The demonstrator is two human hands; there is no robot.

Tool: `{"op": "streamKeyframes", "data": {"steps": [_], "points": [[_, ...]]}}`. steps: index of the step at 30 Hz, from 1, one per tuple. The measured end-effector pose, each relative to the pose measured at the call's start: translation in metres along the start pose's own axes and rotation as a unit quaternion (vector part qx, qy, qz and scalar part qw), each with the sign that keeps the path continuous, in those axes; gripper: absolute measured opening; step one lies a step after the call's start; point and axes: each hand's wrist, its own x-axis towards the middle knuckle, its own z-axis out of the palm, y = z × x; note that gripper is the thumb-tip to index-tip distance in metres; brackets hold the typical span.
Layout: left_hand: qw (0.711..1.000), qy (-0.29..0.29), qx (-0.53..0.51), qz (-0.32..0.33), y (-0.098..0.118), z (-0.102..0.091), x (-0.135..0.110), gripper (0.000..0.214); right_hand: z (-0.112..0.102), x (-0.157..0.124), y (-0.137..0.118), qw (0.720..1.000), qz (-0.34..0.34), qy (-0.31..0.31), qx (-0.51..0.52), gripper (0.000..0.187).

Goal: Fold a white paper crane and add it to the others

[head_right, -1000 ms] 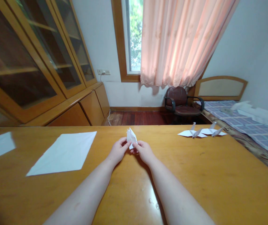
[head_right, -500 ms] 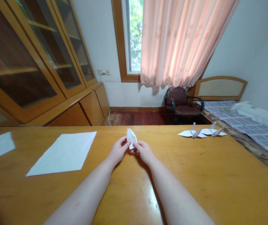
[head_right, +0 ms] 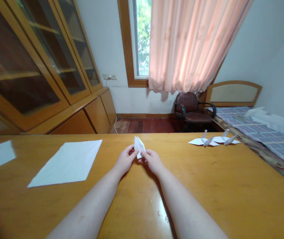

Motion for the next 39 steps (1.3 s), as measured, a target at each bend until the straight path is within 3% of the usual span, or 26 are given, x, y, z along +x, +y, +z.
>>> {"op": "streamKeyframes", "data": {"steps": [39], "points": [[1.000,0.000,-0.024,0.002,-0.0021,-0.0002,-0.0002,0.034,0.0016,-0.0015,-0.0028,1.000,0.002,0.007,-0.010,0.035]]}}
